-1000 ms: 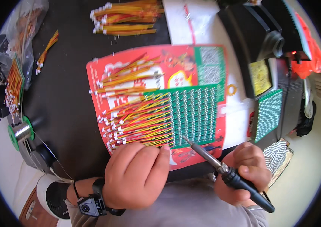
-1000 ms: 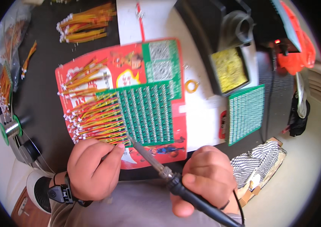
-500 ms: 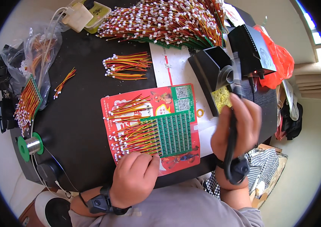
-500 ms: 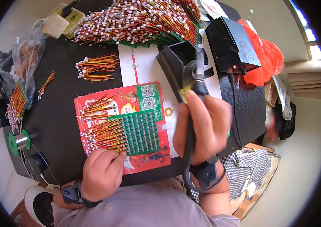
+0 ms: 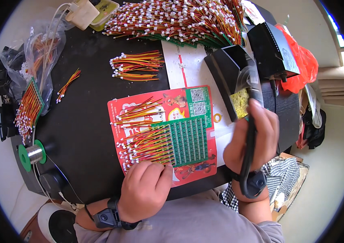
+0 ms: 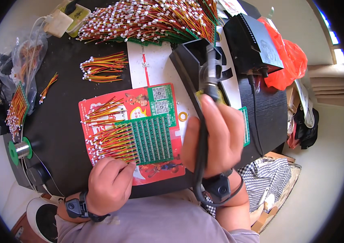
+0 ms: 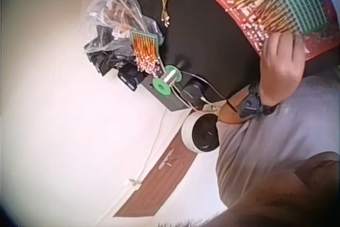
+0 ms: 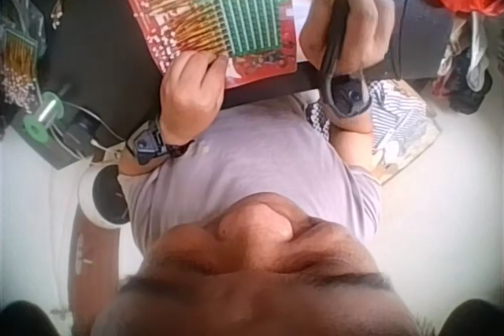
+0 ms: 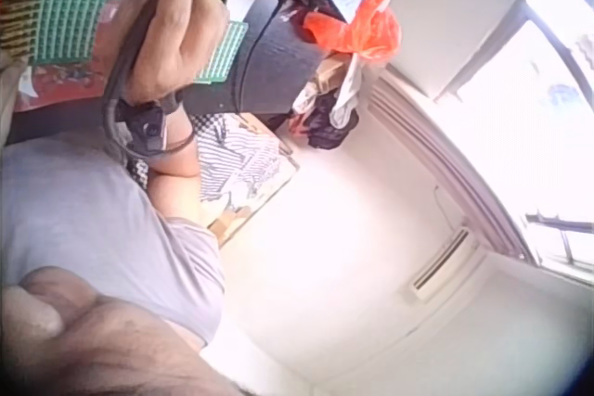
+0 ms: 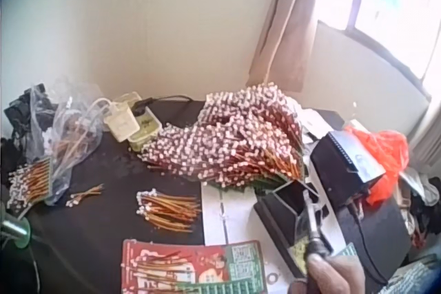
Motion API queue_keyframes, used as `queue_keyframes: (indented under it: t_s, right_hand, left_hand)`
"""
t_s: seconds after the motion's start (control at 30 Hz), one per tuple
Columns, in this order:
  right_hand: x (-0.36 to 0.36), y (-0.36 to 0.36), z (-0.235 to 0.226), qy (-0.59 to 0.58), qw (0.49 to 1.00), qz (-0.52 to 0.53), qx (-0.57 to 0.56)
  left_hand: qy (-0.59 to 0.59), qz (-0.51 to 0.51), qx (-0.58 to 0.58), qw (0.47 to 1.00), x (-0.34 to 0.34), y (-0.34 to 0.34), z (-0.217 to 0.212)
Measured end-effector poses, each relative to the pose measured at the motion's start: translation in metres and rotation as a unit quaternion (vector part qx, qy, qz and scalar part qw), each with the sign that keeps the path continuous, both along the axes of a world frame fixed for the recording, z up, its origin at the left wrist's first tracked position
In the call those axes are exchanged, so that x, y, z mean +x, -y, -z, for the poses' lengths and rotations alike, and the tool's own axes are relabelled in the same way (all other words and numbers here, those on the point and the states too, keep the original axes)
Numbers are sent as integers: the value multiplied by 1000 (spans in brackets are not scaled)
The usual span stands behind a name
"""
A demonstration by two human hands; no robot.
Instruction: Soldering wire connectors onto a small green PCB.
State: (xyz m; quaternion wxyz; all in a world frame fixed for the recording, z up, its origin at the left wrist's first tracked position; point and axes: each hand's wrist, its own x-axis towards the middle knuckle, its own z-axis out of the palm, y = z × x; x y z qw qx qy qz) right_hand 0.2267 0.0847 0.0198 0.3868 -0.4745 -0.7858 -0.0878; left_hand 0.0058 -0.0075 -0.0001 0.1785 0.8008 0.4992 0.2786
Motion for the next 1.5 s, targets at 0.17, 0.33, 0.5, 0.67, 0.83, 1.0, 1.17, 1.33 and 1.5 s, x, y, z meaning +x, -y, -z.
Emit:
queue_keyframes:
  t_s: [0.17, 0.33, 0.5, 0.67, 0.83, 1.0, 1.17, 1.33, 1.5]
  right_hand:
    - [6, 12, -1, -42, 998, -30, -41]
    - [18, 55, -17, -54, 981, -113, -150]
    - [1, 47, 4, -92, 961, -195, -176]
    - [-6, 31, 16, -51, 948, -238, -206]
    - [-16, 32, 30, -46, 947, -231, -218]
    - [-18, 35, 34, -27, 951, -218, -218]
    - [-12, 35, 27, -63, 925, -250, -279]
    - [-10, 31, 27, -104, 919, -245, -292]
    - [-8, 31, 36, -124, 940, -244, -202]
  left_hand:
    - [0, -2, 3, 1000, -1, 0, 7]
    - [-2, 4, 15, 1000, 2, -3, 3]
    - [-51, 16, 41, 998, -2, -6, -4]
    - [-110, -20, 35, 993, -9, -16, -10]
    - [-165, 2, -26, 986, -19, -26, -13]
    - [-136, 19, -21, 990, -23, -25, -7]
    - [-110, -25, -30, 993, -30, -29, -8]
    - [-83, -65, -31, 994, -42, -40, -9]
    - [-76, -170, 0, 982, -42, -56, 2]
